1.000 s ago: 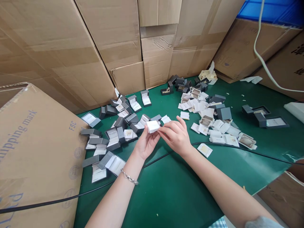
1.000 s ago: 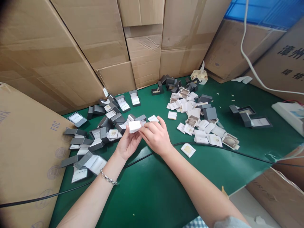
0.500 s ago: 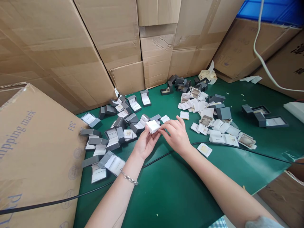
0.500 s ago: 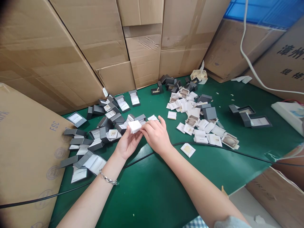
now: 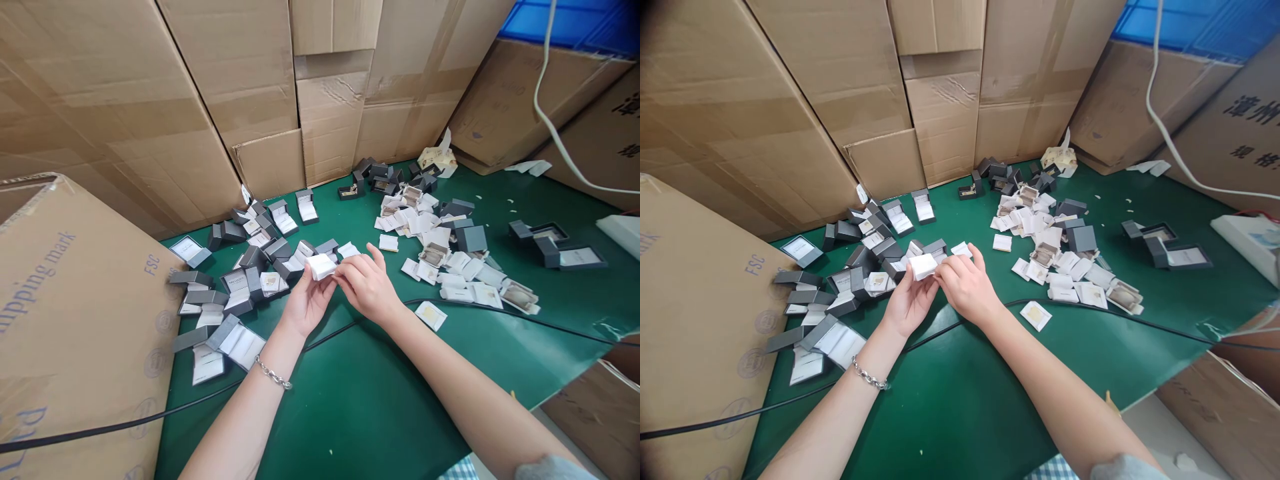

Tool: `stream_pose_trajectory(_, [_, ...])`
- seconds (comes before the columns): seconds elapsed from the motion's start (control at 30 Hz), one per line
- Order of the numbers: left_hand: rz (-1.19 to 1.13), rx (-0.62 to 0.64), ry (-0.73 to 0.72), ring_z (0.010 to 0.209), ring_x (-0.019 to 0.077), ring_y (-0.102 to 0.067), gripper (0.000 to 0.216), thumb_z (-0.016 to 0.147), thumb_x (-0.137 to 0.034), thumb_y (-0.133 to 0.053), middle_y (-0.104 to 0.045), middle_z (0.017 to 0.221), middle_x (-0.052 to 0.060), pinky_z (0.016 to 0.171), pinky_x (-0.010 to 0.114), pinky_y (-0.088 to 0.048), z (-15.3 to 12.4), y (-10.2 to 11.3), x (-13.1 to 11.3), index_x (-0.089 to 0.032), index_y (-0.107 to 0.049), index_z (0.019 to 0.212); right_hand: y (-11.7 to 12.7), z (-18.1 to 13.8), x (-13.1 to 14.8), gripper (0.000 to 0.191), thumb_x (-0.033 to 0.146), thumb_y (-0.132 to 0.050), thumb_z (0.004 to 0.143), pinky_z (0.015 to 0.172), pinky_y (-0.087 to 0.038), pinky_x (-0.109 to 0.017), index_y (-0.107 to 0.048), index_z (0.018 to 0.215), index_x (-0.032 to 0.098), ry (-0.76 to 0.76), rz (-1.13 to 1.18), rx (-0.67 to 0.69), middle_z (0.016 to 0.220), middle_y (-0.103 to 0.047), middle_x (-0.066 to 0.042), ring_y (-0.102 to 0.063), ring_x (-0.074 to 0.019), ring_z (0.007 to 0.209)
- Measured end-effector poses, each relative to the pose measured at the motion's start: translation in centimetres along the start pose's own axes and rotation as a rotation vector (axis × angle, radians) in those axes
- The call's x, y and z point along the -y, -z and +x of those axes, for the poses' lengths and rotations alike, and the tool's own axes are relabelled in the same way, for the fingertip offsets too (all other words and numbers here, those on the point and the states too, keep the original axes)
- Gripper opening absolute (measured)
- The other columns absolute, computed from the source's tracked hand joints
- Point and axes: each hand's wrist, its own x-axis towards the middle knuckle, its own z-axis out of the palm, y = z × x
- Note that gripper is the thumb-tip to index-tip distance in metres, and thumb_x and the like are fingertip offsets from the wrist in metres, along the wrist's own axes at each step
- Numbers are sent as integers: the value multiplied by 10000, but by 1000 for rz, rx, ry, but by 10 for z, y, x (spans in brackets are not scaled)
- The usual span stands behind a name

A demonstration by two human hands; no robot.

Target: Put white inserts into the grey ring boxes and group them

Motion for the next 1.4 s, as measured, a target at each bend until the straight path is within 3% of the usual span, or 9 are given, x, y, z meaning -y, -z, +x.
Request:
stream_pose_trajectory(0.17, [-55,4,7,830,128,-654,355,949,-296,-341,-680,926,94,790,216,-533,1,1,-1,-61,-550,1114,2,1,1,171,185,-414,910,1043,-232,-400,-545,800,191,54,-46,67,790,-622,-8,-547,-137,758])
stream_pose_trajectory(0.3, [-54,-3,5,845,135,-656,369,948,-297,-344,-679,934,101,794,220,-533,1,1,-2,-56,-523,1163,4,1,1,193,200,-399,917,1055,-217,-410,-548,794,196,15,-13,110,792,-619,-7,-556,-134,764])
stream_pose_trajectory(0.5, [-1,4,-9,846,129,-655,348,944,-282,-359,-679,939,89,784,213,-529,1,1,-1,-95,-527,1183,1,-1,0,109,253,-479,893,1049,-224,-413,-579,881,212,-49,8,43,829,-628,2,-571,-133,773])
stream_pose_trajectory(0.8, [-24,33,-10,841,130,-651,317,941,-294,-367,-679,916,90,828,237,-523,-1,-1,4,-90,-608,969,-1,-3,1,127,203,-507,874,1032,-260,-377,-599,790,230,-24,-46,-74,679,-603,29,-534,-114,674])
stream_pose_trajectory(1.17, [-69,43,8,844,131,-645,306,934,-286,-391,-675,906,81,803,229,-527,1,3,5,-95,-582,1077,-6,-4,3,186,185,-513,865,1025,-280,-352,-580,697,230,-14,-7,-70,663,-595,36,-520,-103,661])
stream_pose_trajectory(1.4, [-71,36,49,819,122,-648,305,936,-280,-382,-683,906,82,757,205,-522,1,2,5,-82,-595,1027,-5,-2,0,152,170,-499,854,993,-327,-346,-569,725,208,31,70,-8,683,-606,22,-533,-107,662])
